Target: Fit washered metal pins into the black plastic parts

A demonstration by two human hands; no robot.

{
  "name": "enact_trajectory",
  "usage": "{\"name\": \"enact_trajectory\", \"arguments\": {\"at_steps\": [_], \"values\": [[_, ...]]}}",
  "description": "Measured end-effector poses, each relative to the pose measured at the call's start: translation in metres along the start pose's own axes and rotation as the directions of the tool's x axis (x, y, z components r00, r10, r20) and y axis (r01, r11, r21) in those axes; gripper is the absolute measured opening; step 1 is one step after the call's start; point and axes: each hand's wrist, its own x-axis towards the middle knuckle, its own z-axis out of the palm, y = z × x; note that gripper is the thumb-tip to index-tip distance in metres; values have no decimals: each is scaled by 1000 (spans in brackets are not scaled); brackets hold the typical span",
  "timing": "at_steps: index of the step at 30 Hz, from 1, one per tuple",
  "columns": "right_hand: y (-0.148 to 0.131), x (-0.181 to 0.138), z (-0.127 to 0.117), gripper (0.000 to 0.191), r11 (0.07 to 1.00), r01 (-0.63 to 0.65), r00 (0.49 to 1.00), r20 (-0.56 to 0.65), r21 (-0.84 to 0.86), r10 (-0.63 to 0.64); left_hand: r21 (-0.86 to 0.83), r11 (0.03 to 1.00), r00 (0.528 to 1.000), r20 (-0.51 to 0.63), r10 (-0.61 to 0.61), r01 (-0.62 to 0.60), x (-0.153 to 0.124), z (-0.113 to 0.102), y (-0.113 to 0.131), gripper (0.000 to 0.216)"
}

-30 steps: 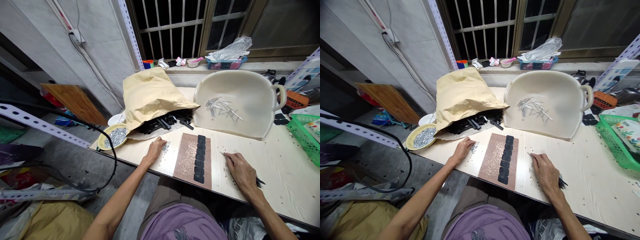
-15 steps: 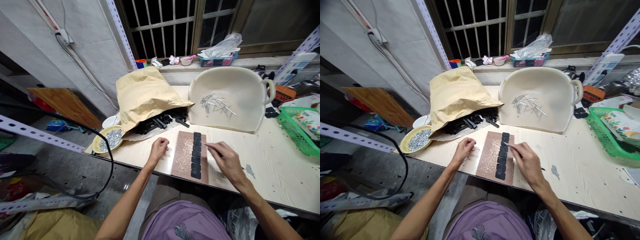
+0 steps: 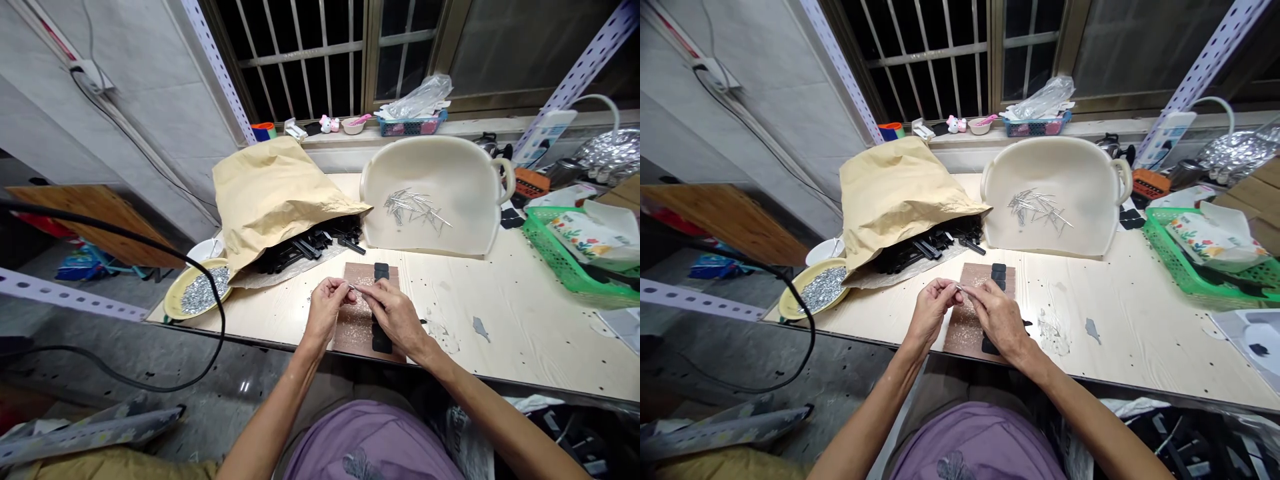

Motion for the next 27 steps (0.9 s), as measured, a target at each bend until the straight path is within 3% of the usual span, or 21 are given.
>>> {"name": "enact_trajectory", "arguments": {"at_steps": [9, 19, 23, 27], "values": [[0, -3, 3, 29, 999, -32, 999, -11, 28, 33, 91, 996, 1000, -6, 25, -24, -1, -3, 1, 23], [0, -7, -5, 27, 998, -62, 997, 36, -18, 63, 234, 971, 994, 103, 19, -42, 0, -13, 5, 21], [0, -10, -9, 26, 997, -79, 995, 58, 4, 78, 175, 985, 988, 150, -23, -3, 3, -14, 3, 21], [0, -10, -11, 27, 993, -115, 989, 99, 33, 111, 24, 992, 978, 164, -128, 126, 7, -13, -3, 27]]}}
